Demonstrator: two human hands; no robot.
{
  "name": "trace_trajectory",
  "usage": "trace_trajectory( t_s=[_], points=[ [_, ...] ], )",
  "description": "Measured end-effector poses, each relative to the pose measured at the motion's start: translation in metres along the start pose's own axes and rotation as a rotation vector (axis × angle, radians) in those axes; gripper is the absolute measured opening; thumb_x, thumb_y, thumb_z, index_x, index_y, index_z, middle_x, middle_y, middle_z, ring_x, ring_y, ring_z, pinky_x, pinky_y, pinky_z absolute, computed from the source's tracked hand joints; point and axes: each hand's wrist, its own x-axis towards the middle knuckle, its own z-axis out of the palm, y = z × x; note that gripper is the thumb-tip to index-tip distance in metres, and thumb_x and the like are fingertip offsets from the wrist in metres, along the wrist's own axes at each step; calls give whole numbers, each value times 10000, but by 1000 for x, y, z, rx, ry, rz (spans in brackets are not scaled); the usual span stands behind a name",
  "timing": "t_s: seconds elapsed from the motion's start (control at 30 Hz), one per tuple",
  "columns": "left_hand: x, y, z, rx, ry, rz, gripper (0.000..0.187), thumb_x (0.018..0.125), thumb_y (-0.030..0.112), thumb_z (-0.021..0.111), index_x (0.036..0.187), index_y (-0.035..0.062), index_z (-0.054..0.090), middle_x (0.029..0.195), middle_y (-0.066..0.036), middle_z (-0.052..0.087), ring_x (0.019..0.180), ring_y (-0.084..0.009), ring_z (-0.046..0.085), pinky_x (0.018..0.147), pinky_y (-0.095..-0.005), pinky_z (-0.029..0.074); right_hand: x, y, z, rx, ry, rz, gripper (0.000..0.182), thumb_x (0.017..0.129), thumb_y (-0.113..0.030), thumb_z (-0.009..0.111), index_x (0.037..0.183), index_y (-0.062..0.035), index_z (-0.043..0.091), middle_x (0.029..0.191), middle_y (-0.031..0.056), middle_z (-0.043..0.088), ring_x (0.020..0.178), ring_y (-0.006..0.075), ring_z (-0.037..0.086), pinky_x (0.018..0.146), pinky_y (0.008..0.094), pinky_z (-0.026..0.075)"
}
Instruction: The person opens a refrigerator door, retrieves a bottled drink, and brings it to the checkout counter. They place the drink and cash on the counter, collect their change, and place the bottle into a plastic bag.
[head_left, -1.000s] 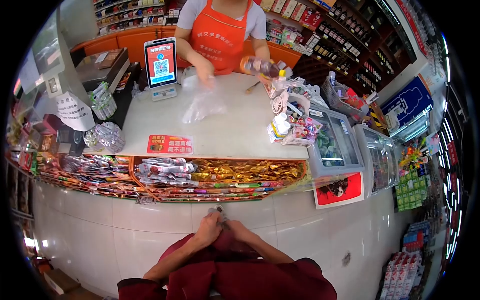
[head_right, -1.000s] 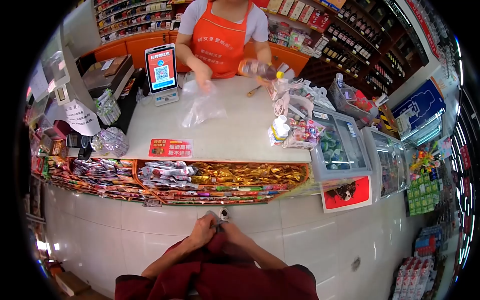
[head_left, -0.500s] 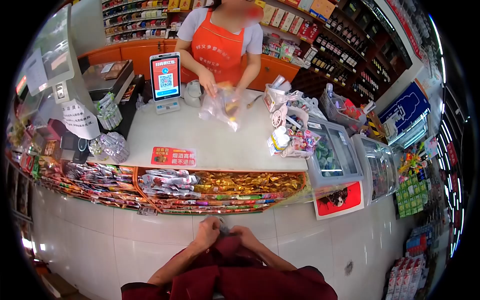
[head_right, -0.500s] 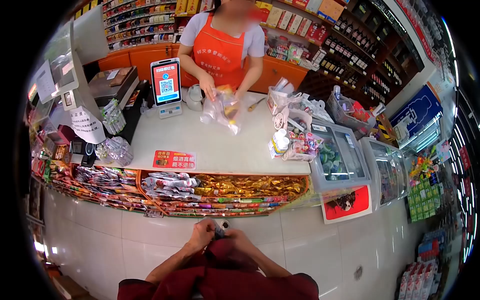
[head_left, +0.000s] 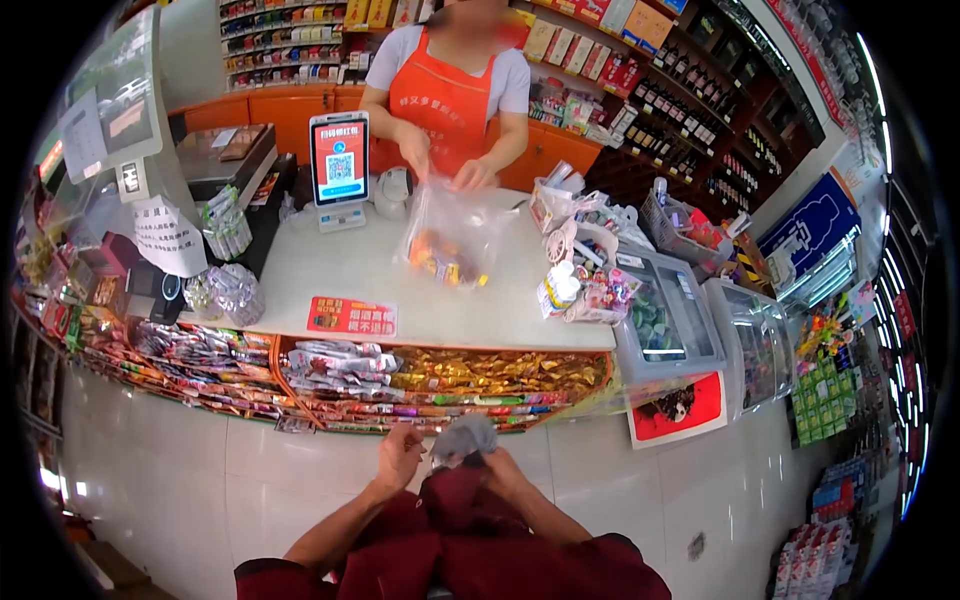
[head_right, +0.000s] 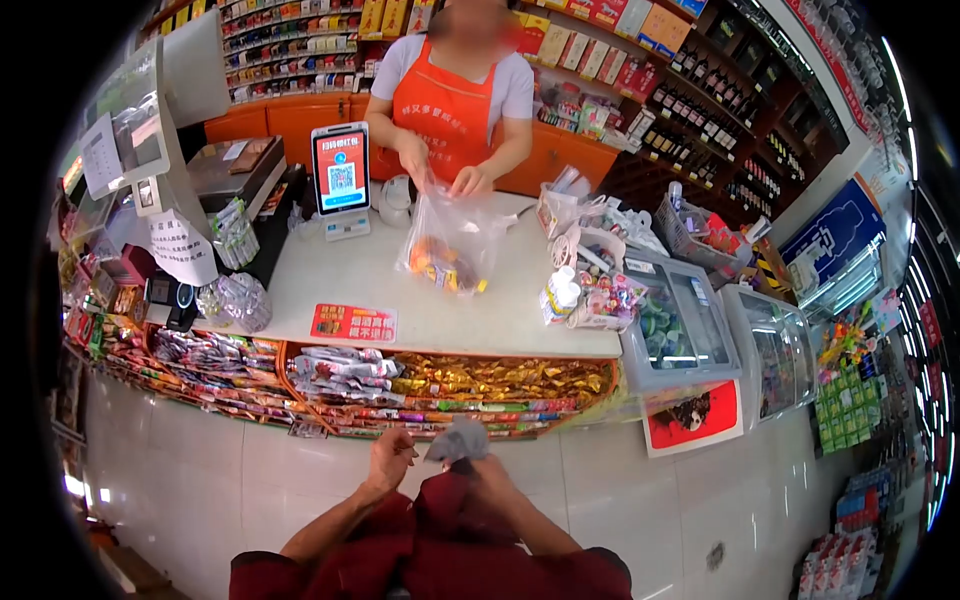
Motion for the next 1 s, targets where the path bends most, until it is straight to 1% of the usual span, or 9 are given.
trace_trajectory(
  t_s=[0.07, 0.13, 0.23, 0.4, 0.47, 0.57, 0.8, 0.9, 1.0],
  points=[
    [-12, -24, -6, -2, -520, -368, 144, 764, -31, 605, 907, -11, 605, 779, -99, 641, 717, -176, 652, 607, -296, 529, -10, -9, 6, 309, 128, 66, 262, 908, -153, 581, 1112, 9, 553, 1025, 83, 610, 892, 190, 596, 794, 318, 488],
    [-21, -2, 2, 168, -811, -177, 192, 830, 41, 569, 1008, 4, 629, 920, -130, 673, 891, -249, 646, 797, -349, 512, -11, -27, 9, 414, 156, 108, 321, 919, -199, 564, 1148, 15, 494, 1000, 92, 578, 821, 196, 572, 723, 315, 477],
    [-31, 43, 16, -249, -916, -450, 233, 861, 100, 558, 1065, -6, 595, 1027, -172, 650, 1027, -265, 601, 869, -358, 471, 2, -22, -23, 658, -108, 17, 440, 904, -360, 574, 1127, 13, 506, 904, 102, 569, 674, 146, 445, 550, 259, 374],
    [-45, 107, 22, 284, -974, -114, 270, 878, 219, 561, 1017, 0, 488, 1024, -266, 565, 964, -430, 573, 785, -447, 487, 8, -32, -41, 731, -3, -31, 446, 921, -390, 542, 1118, 8, 503, 911, 94, 578, 633, 145, 448, 524, 262, 376],
    [-57, 104, 33, 284, -931, -73, 280, 859, 227, 577, 1004, 13, 468, 1011, -244, 546, 932, -438, 569, 779, -472, 483, 23, -17, -59, 535, 15, 116, 449, 928, -400, 528, 1125, 3, 501, 890, 88, 580, 580, 138, 433, 491, 251, 362],
    [-61, 93, 40, 294, -1134, 333, 218, 808, 165, 582, 970, 32, 526, 989, -202, 567, 893, -356, 603, 755, -456, 494, 18, -20, -29, 81, -104, 250, 418, 918, -386, 557, 1149, -40, 522, 931, 103, 605, 660, 146, 528, 520, 237, 395],
    [-42, 83, 7, 9, -1073, 10, 159, 847, 114, 549, 984, 54, 605, 898, -143, 645, 876, -308, 624, 752, -385, 501, -23, -31, 6, -1087, -630, 1, 556, 844, -300, 612, 1304, -72, 399, 995, 131, 636, 897, 281, 624, 761, 385, 483],
    [-23, 73, -3, 3, -1170, -257, 211, 823, 115, 544, 986, 56, 664, 941, -198, 651, 887, -332, 626, 784, -389, 482, -47, -14, -23, -1162, -375, 153, 554, 827, -294, 595, 1300, -85, 399, 987, 217, 629, 929, 378, 615, 756, 422, 477],
    [-13, 63, 10, 137, -1292, -117, 229, 810, 87, 536, 997, 43, 661, 963, -193, 659, 910, -321, 626, 798, -387, 476, -79, -55, 5, -1212, -126, 243, 511, 821, -287, 569, 1260, -77, 415, 970, 281, 604, 947, 458, 570, 755, 457, 463]
  ],
)
